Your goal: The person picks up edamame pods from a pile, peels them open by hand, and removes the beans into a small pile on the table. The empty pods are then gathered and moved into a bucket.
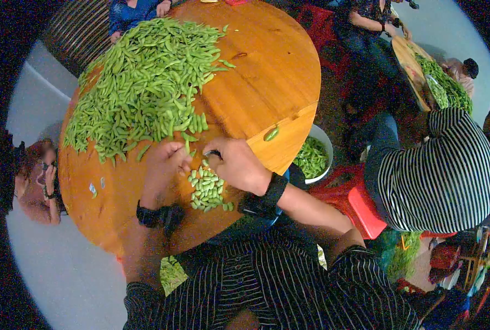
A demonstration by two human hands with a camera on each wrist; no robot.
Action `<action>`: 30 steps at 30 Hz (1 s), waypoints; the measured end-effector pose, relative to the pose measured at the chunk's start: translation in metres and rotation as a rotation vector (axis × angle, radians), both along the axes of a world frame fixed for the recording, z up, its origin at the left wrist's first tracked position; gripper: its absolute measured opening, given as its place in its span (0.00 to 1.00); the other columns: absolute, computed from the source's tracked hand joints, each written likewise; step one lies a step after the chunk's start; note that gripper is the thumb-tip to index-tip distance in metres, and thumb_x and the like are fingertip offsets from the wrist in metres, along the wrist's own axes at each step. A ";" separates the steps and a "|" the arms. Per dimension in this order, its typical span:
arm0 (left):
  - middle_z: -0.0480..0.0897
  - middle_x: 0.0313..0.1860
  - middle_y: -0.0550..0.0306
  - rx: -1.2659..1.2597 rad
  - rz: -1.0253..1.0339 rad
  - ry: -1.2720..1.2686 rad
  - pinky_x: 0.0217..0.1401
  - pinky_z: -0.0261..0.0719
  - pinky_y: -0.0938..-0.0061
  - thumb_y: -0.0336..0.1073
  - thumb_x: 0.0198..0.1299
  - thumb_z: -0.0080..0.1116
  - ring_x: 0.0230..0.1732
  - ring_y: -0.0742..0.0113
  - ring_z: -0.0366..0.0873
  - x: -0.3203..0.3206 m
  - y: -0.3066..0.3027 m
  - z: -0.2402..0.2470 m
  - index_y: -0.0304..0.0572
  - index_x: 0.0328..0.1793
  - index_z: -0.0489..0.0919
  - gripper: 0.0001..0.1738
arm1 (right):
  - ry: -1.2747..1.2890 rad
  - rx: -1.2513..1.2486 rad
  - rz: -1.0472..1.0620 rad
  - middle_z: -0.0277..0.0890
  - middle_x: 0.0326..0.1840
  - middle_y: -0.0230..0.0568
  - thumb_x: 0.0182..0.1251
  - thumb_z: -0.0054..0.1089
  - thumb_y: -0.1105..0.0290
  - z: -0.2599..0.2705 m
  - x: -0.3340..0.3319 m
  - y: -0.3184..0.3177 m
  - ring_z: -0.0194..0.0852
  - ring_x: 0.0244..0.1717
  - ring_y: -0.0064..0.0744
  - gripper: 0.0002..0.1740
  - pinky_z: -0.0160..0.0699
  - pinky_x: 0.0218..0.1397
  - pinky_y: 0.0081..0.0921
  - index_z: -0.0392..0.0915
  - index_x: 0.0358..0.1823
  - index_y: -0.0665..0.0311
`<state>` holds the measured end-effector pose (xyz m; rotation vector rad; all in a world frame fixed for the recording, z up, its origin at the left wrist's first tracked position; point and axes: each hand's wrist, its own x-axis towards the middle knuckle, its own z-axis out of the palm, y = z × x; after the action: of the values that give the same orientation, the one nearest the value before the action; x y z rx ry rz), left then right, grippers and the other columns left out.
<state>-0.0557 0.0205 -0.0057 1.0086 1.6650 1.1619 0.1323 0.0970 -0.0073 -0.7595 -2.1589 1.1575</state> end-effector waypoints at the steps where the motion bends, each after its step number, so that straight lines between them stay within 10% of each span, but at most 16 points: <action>1: 0.81 0.32 0.59 0.001 -0.009 -0.116 0.31 0.74 0.80 0.35 0.64 0.56 0.28 0.75 0.75 0.005 -0.004 0.000 0.37 0.44 0.76 0.09 | -0.003 0.000 -0.004 0.80 0.30 0.47 0.61 0.54 0.76 0.000 -0.002 0.000 0.81 0.31 0.33 0.10 0.77 0.38 0.28 0.77 0.43 0.72; 12: 0.79 0.30 0.62 0.051 -0.105 -0.090 0.32 0.72 0.81 0.31 0.64 0.55 0.29 0.78 0.74 0.027 -0.016 0.001 0.35 0.42 0.76 0.06 | -0.044 -0.055 0.043 0.79 0.28 0.48 0.60 0.56 0.74 0.005 0.001 0.001 0.78 0.28 0.29 0.09 0.76 0.35 0.27 0.78 0.39 0.72; 20: 0.77 0.23 0.50 0.330 -0.157 0.577 0.29 0.72 0.70 0.29 0.61 0.55 0.24 0.61 0.76 0.041 -0.022 0.011 0.35 0.37 0.74 0.04 | -0.004 0.034 -0.026 0.78 0.28 0.50 0.58 0.57 0.75 0.003 0.002 -0.006 0.78 0.28 0.36 0.10 0.76 0.34 0.29 0.77 0.40 0.70; 25: 0.78 0.24 0.56 0.266 -0.183 0.461 0.30 0.73 0.72 0.29 0.61 0.55 0.25 0.68 0.75 0.042 -0.025 0.006 0.36 0.37 0.74 0.03 | -0.048 0.012 0.106 0.75 0.26 0.50 0.56 0.58 0.75 0.005 0.008 -0.005 0.76 0.26 0.39 0.11 0.74 0.33 0.29 0.76 0.41 0.69; 30: 0.79 0.27 0.60 0.183 -0.106 -0.032 0.29 0.72 0.77 0.29 0.63 0.54 0.25 0.73 0.74 0.034 -0.020 -0.005 0.37 0.38 0.74 0.04 | 0.067 -0.134 0.216 0.75 0.26 0.34 0.63 0.52 0.78 -0.002 0.013 0.000 0.73 0.25 0.21 0.06 0.69 0.29 0.20 0.75 0.40 0.67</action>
<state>-0.0212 0.0003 -0.0111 1.1717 1.4816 1.2700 0.1449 0.0969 -0.0095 -0.5440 -2.1645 1.4290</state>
